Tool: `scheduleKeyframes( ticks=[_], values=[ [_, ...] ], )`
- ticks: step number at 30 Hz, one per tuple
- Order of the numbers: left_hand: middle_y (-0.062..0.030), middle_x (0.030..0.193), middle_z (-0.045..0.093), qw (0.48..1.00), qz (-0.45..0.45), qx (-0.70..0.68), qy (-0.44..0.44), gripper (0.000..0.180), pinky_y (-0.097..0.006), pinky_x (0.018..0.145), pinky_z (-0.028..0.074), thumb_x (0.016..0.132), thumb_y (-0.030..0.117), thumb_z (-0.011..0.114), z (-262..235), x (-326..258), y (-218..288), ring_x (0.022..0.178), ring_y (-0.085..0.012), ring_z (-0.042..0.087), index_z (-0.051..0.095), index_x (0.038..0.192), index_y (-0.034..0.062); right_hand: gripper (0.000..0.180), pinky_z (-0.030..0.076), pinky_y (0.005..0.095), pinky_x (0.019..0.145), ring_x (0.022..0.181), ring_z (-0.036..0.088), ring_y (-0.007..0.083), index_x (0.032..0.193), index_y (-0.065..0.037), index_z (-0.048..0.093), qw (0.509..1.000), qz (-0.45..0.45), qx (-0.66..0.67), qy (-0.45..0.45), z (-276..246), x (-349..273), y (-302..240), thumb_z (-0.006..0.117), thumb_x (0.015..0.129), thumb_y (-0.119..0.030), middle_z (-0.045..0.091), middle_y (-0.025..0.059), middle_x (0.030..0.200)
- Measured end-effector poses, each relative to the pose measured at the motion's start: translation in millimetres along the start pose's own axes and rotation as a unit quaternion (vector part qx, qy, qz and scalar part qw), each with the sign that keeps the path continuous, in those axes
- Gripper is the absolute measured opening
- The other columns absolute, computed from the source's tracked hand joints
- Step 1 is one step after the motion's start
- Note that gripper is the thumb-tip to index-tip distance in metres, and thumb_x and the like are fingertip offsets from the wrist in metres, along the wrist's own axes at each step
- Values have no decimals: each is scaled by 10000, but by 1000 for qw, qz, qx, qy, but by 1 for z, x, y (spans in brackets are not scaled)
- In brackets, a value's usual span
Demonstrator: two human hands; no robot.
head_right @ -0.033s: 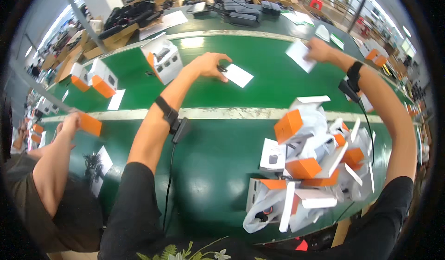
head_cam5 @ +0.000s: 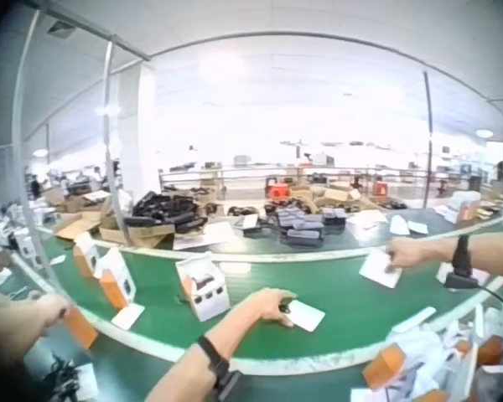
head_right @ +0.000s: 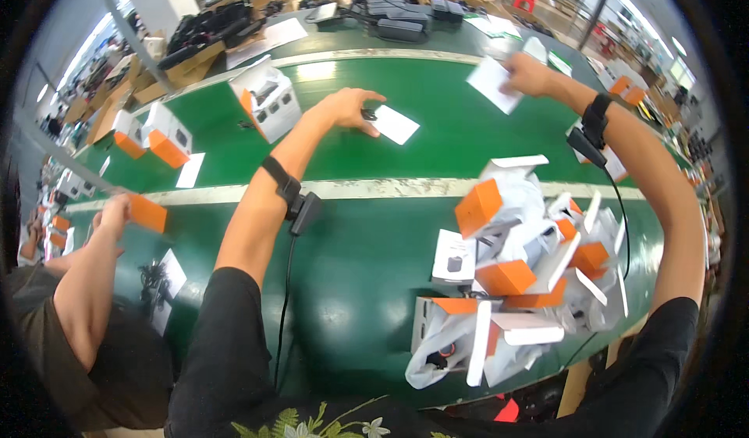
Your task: The person is packing electronics components, manuals, and cables into retail boxes on a production assembly line.
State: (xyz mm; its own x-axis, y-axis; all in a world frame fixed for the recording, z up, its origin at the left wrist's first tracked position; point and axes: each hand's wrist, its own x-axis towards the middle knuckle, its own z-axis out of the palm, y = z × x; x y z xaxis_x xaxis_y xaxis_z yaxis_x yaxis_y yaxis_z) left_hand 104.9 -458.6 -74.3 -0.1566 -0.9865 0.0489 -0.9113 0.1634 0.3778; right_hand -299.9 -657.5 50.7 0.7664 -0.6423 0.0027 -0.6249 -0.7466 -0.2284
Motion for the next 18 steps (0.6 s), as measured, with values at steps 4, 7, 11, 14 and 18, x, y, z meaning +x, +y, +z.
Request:
scheduleKeyframes(
  ticks=[4,7,11,14,18],
  values=[
    [-162,1350,794,1000,-4,16,2,938,-455,1102,589,624,556,1029,18,10,-30,1235,-378,756,756,1467,248,267,556,403,765,806,708,214,1003,58,789,984,-104,61,-128,-32,-40,-154,838,887,-178,789,157,881],
    [-111,1270,828,1000,9,7,-8,746,-450,1051,605,680,519,1009,18,21,21,1183,-353,774,829,1345,233,279,570,411,798,838,738,240,1072,61,784,966,-140,77,-202,-37,-97,-212,835,923,-168,802,167,922],
    [-94,1180,846,998,2,48,28,561,-467,987,632,726,477,995,20,-2,25,1123,-336,789,875,1227,256,266,554,457,737,782,713,366,1012,29,767,933,-236,8,-271,4,-104,-265,828,938,-219,752,228,883],
    [-114,1158,845,997,-17,12,73,530,-456,967,628,749,451,979,11,-28,36,1087,-341,793,875,1208,208,284,558,499,738,808,718,430,1015,23,758,912,-267,3,-312,38,-118,-292,814,948,-248,747,239,875],
    [-156,1084,844,980,-49,-112,156,494,-411,883,617,793,391,957,-5,-103,58,951,-307,798,860,1184,105,301,589,540,806,874,750,451,1076,-38,794,899,-303,-102,-301,67,-129,-302,783,956,-315,776,218,890]
  ],
)
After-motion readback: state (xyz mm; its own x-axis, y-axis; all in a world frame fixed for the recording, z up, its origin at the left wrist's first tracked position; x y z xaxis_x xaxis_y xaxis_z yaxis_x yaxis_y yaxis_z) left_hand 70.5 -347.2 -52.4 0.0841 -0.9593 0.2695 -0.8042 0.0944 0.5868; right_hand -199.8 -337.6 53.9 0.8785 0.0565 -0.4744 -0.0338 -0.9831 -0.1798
